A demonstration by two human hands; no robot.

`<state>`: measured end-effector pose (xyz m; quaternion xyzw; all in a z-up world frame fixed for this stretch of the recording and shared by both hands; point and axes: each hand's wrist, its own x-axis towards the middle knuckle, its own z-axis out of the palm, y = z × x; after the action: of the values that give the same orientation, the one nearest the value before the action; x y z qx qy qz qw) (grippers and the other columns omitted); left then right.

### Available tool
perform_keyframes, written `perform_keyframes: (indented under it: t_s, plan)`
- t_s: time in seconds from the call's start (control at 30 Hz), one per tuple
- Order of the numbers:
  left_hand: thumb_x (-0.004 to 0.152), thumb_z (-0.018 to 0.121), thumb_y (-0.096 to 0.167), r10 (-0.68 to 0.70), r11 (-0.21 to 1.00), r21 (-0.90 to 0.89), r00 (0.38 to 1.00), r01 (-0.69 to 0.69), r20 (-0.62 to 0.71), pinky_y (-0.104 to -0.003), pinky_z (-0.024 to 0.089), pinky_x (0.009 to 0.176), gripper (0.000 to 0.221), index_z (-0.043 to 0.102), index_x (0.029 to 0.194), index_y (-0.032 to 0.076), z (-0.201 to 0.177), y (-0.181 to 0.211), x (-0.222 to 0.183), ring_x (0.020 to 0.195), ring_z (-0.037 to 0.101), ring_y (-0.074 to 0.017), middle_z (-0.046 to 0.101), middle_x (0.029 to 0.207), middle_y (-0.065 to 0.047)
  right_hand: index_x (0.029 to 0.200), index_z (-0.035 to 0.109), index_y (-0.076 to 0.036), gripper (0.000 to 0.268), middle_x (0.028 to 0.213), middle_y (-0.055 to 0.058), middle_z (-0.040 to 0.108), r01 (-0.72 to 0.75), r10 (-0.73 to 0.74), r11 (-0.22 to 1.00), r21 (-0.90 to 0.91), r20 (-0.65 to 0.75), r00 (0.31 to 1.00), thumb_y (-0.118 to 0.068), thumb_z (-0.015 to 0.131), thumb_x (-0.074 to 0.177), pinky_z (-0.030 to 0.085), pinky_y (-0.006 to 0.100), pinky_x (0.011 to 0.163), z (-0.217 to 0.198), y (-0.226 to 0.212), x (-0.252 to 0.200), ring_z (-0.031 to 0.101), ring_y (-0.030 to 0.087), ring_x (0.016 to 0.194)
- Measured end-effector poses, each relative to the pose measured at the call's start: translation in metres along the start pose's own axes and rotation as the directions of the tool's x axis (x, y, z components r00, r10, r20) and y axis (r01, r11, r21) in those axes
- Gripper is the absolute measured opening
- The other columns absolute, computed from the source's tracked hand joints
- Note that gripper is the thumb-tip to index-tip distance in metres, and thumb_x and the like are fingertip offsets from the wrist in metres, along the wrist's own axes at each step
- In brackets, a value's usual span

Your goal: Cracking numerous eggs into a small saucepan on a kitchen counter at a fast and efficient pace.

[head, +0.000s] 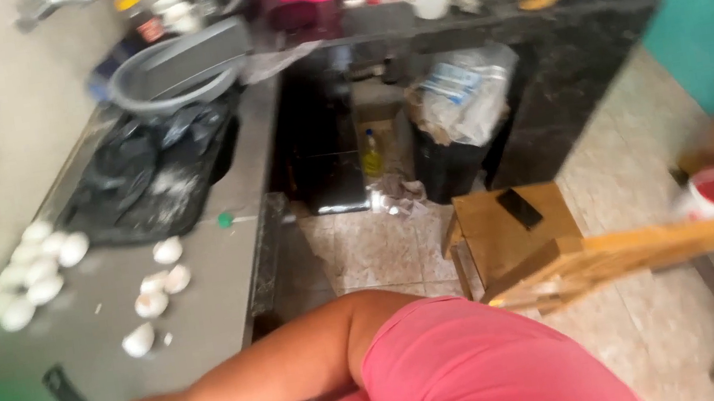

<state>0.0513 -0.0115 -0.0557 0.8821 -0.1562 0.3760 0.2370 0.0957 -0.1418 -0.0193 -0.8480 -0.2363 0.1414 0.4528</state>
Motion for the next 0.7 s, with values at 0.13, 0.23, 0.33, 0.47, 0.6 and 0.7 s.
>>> perform_keyframes:
  t_s: [0.13, 0.23, 0.33, 0.47, 0.6, 0.7]
  plan:
    - [0.083, 0.085, 0.022, -0.189, 0.958, 0.196, 0.975, 0.208, -0.114, -0.042, 0.058, 0.085, 0.045, 0.086, 0.125, 0.008, -0.039, 0.034, -0.026, 0.097, 0.073, -0.0325, 0.077, 0.104, -0.013, 0.103, 0.072, -0.023, 0.044, 0.103, 0.000, 0.077, 0.109, -0.110, 0.994, 0.014, 0.026, 0.994, -0.028, 0.076, 0.060, 0.052, 0.034, 0.084, 0.000, 0.020, 0.003, 0.071, 0.020, 0.097]
    - [0.078, 0.080, 0.026, -0.326, 0.938, 0.123, 0.945, 0.324, -0.006, -0.039, 0.055, 0.090, 0.046, 0.077, 0.121, 0.012, -0.063, 0.058, -0.010, 0.106, 0.070, -0.0271, 0.072, 0.117, -0.007, 0.099, 0.068, -0.022, 0.030, 0.097, 0.000, 0.073, 0.257, -0.256, 0.965, 0.055, -0.021, 0.966, -0.021, 0.074, 0.069, 0.052, 0.032, 0.079, -0.016, 0.006, -0.013, 0.069, 0.018, 0.091]
    - [0.069, 0.083, 0.021, -0.320, 0.945, 0.021, 0.933, 0.328, -0.167, -0.040, 0.060, 0.074, 0.035, 0.081, 0.104, 0.018, -0.067, 0.068, 0.000, 0.082, 0.073, -0.0301, 0.072, 0.095, -0.004, 0.113, 0.064, -0.019, 0.044, 0.103, 0.011, 0.071, 0.438, -0.440, 0.895, -0.089, -0.008, 0.898, -0.029, 0.077, 0.073, 0.058, 0.050, 0.092, -0.044, -0.005, -0.026, 0.071, 0.036, 0.106]
    - [0.068, 0.079, 0.016, -0.385, 0.921, -0.081, 0.922, 0.381, -0.046, -0.037, 0.062, 0.068, 0.039, 0.081, 0.106, 0.024, -0.075, 0.069, 0.000, 0.078, 0.074, -0.0266, 0.070, 0.095, 0.001, 0.114, 0.063, -0.019, 0.043, 0.102, 0.006, 0.069, 0.586, -0.602, 0.768, -0.258, 0.021, 0.798, -0.008, 0.066, 0.073, 0.057, 0.045, 0.091, -0.064, -0.018, -0.026, 0.070, 0.031, 0.102]
    - [0.068, 0.080, 0.018, -0.380, 0.923, -0.060, 0.925, 0.380, 0.004, -0.041, 0.061, 0.066, 0.038, 0.079, 0.105, 0.023, -0.082, 0.076, 0.005, 0.076, 0.073, -0.0303, 0.067, 0.091, 0.001, 0.114, 0.062, -0.017, 0.050, 0.105, 0.004, 0.066, 0.685, -0.705, 0.637, -0.353, 0.092, 0.703, -0.001, 0.065, 0.067, 0.057, 0.043, 0.092, -0.072, -0.015, -0.022, 0.068, 0.028, 0.100]
    - [0.071, 0.081, 0.020, -0.366, 0.930, -0.055, 0.928, 0.363, -0.071, -0.039, 0.061, 0.064, 0.036, 0.078, 0.106, 0.024, -0.079, 0.070, 0.009, 0.077, 0.072, -0.0291, 0.066, 0.089, 0.001, 0.119, 0.059, -0.021, 0.050, 0.109, 0.000, 0.062, 0.615, -0.622, 0.736, -0.284, 0.078, 0.780, -0.012, 0.074, 0.072, 0.057, 0.038, 0.090, -0.076, -0.021, -0.029, 0.067, 0.024, 0.105]
